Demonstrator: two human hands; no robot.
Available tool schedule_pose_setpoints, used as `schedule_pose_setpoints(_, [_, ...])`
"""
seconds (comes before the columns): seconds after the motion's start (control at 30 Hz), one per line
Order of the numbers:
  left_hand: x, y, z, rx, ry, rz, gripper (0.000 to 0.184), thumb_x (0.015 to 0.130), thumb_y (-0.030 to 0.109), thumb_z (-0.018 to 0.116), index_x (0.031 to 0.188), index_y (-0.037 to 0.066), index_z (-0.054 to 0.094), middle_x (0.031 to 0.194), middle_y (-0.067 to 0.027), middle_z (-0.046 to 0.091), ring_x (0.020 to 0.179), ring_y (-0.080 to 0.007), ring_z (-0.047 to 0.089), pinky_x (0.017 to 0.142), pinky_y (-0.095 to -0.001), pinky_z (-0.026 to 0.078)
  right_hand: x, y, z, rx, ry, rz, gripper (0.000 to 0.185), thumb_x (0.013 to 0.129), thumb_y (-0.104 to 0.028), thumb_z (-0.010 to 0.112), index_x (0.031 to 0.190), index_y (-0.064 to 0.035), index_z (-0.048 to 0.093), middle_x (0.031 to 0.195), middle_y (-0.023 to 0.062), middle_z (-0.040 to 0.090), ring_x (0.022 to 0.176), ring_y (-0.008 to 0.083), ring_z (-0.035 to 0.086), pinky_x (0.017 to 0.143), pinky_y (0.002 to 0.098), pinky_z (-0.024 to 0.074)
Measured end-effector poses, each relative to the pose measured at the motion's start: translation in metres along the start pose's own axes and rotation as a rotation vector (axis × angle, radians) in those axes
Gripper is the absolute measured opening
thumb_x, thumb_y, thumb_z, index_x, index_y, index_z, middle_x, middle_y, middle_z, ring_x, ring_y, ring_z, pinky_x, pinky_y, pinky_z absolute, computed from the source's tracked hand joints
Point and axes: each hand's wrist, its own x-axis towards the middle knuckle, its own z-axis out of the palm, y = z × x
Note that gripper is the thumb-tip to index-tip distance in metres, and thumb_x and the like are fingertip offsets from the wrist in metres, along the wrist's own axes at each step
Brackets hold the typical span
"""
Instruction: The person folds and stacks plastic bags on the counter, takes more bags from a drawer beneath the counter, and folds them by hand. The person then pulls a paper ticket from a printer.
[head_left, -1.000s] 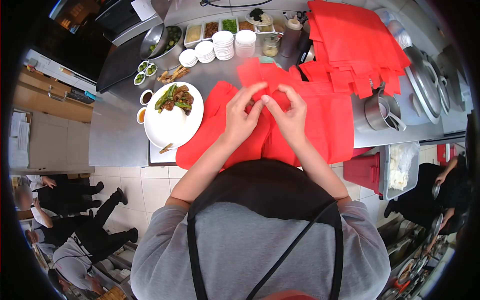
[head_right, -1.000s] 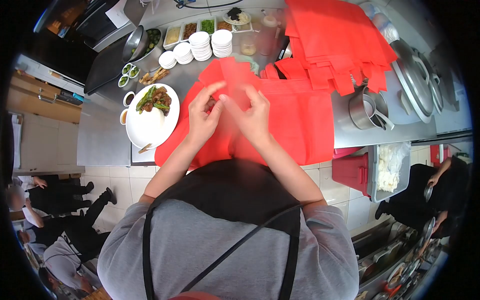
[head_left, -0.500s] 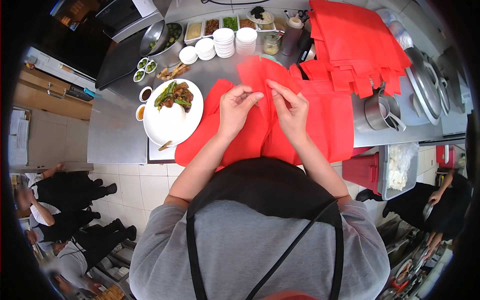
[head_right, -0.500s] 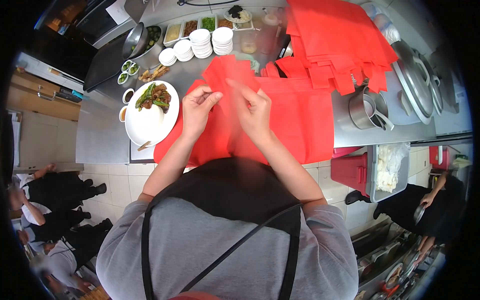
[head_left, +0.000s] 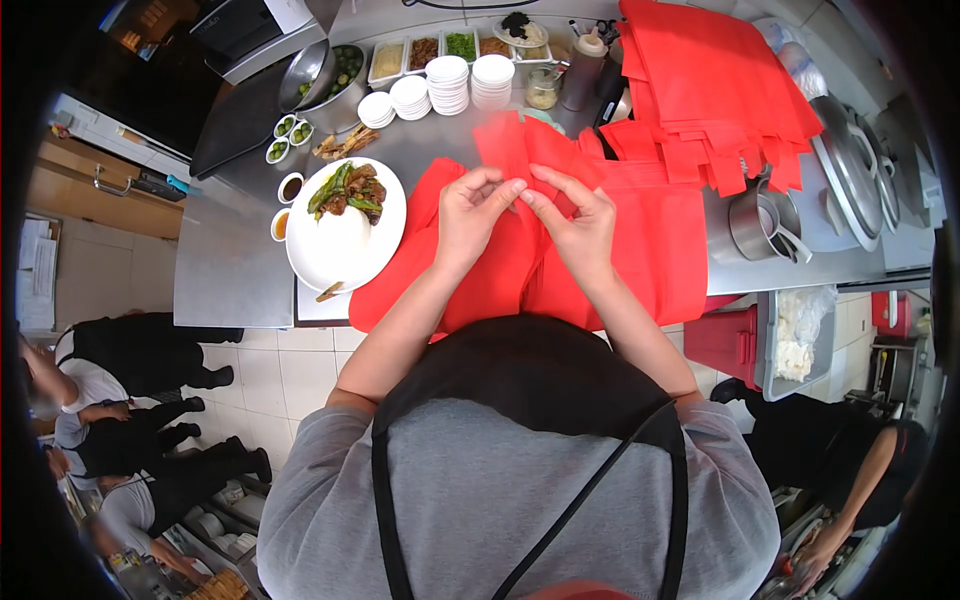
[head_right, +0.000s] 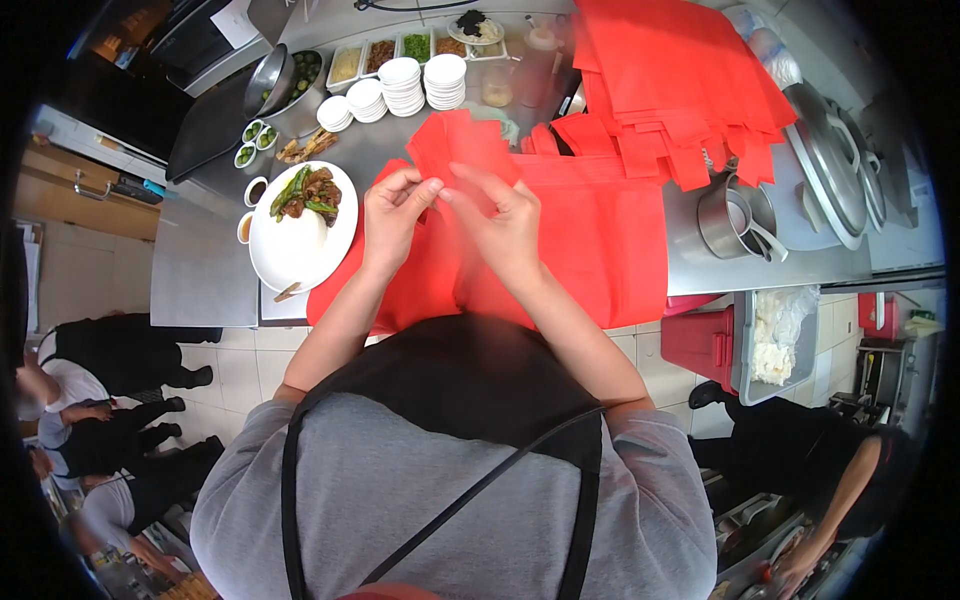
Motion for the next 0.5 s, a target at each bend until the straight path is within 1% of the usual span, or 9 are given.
schedule_pose_setpoints(0.17, [0.0, 0.0036, -0.0002, -0.008, -0.013, -0.057, 0.008, 0.083, 0.006, 0.061, 0.083, -0.002, 0.06, 0.072, -0.0026, 0.061, 0.063, -0.0073, 0.056, 0.058, -0.02, 0.045, 0.0004, -0.0037, -0.0013, -0.028, -0.01, -0.004, 0.026, 0.068, -0.007, 0.072, 0.093, -0.0033, 0.066, 0.085, 0.0082, 0.067, 0.073, 0.0152, 0.062, 0.068, 0.0253, 0.0473])
schedule_pose_setpoints(0.33, [-0.0006, 0.004, 0.0008, -0.009, -0.002, -0.056, 0.008, 0.083, 0.007, 0.06, 0.081, -0.001, 0.06, 0.071, -0.0019, 0.06, 0.062, -0.0072, 0.056, 0.058, -0.0202, 0.045, 0.0002, -0.0059, -0.002, -0.022, -0.021, 0.033, 0.028, 0.067, -0.009, 0.074, 0.093, -0.004, 0.066, 0.085, 0.0077, 0.067, 0.072, 0.0141, 0.062, 0.067, 0.0255, 0.0466])
schedule_pose_setpoints(0.43, [-0.0002, 0.0015, 0.0011, 0.005, 0.005, -0.051, 0.009, 0.083, 0.007, 0.06, 0.08, -0.001, 0.059, 0.07, -0.0012, 0.059, 0.062, -0.0066, 0.055, 0.057, -0.02, 0.045, 0.0, -0.0061, -0.0017, -0.036, -0.023, 0.048, 0.025, 0.069, -0.008, 0.072, 0.092, -0.0043, 0.066, 0.085, 0.0085, 0.067, 0.072, 0.0141, 0.062, 0.068, 0.0247, 0.0458])
schedule_pose_setpoints(0.5, [-0.0008, 0.0013, 0.0019, 0.024, 0.005, -0.047, 0.01, 0.083, 0.007, 0.06, 0.079, -0.001, 0.059, 0.069, -0.0008, 0.058, 0.061, -0.0062, 0.054, 0.057, -0.0197, 0.044, -0.0022, 0.0019, 0.0009, -0.023, 0.035, 0.044, 0.016, 0.074, -0.007, 0.066, 0.089, -0.0016, 0.064, 0.083, 0.007, 0.066, 0.07, 0.0133, 0.06, 0.068, 0.0235, 0.0451])
